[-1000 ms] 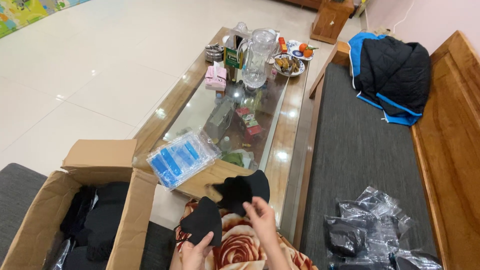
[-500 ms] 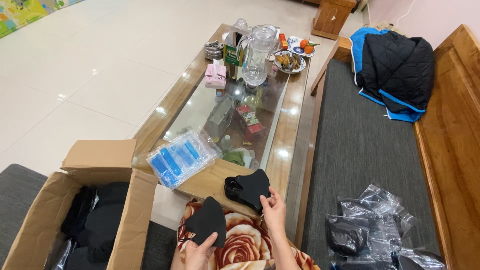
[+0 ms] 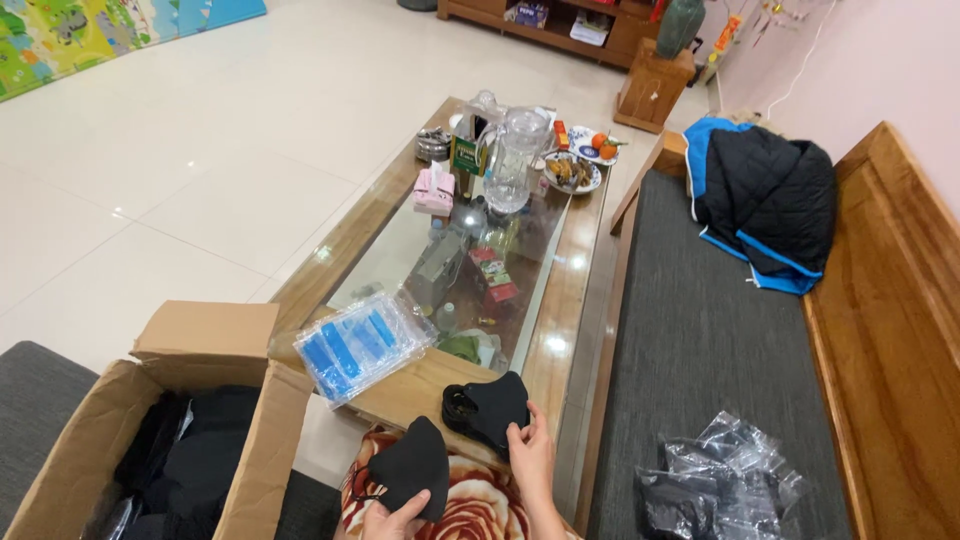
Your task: Packing black face masks into individual plastic bags
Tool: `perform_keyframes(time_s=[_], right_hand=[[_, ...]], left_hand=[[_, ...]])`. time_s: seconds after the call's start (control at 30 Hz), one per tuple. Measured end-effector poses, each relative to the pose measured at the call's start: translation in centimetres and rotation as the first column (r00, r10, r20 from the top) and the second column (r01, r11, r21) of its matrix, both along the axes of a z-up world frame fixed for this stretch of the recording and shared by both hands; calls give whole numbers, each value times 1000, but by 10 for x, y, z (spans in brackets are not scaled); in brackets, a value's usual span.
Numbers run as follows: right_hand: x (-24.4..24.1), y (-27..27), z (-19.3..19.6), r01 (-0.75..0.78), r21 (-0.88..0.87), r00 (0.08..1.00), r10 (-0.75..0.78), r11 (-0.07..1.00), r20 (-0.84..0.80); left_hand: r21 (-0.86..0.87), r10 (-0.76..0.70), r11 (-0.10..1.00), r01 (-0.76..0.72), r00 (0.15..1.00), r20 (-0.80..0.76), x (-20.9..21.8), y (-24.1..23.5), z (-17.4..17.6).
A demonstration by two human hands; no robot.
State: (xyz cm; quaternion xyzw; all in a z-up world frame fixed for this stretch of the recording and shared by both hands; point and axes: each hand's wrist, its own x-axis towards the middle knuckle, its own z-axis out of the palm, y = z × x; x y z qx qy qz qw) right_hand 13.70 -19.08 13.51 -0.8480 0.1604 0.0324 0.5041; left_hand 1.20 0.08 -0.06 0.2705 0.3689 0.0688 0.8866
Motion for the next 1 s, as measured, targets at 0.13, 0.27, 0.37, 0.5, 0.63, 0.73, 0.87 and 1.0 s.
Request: perform_keyframes(time_s=[0.13,0.27,0.37,0.5,0.63,0.73,0.87,1.0], right_hand=[[2,1,-5,-23,-65,1000,23,998,4],[0,-1,-18,-28,-132,999,32,991,34],[1,-3,-28,-19,-121,995,31,992,93],[3,-7,-27,-47,-142,994,60,989,86],[-15,0,15,-96,-202,994,103,975,24],[-29,6,21,-156,-5,986,156,988,65],[-49,21,17,-112,491,981,175,864,-84],[-56,20,-19,-223,586,972,227,779,67]], left_hand=[[151,-155,977,154,988,-2,0,9,-10],[168,-185,968,184,983,-13,7,20,2],[190,-237,951,243,970,-55,9,23,9],[182,-237,955,236,971,-17,14,17,14],[-46,-71,996,76,991,115,21,4,28],[8,-154,988,154,987,52,24,5,43],[59,-272,958,279,956,-106,23,-3,56],[32,-243,969,244,970,-24,19,-11,54]])
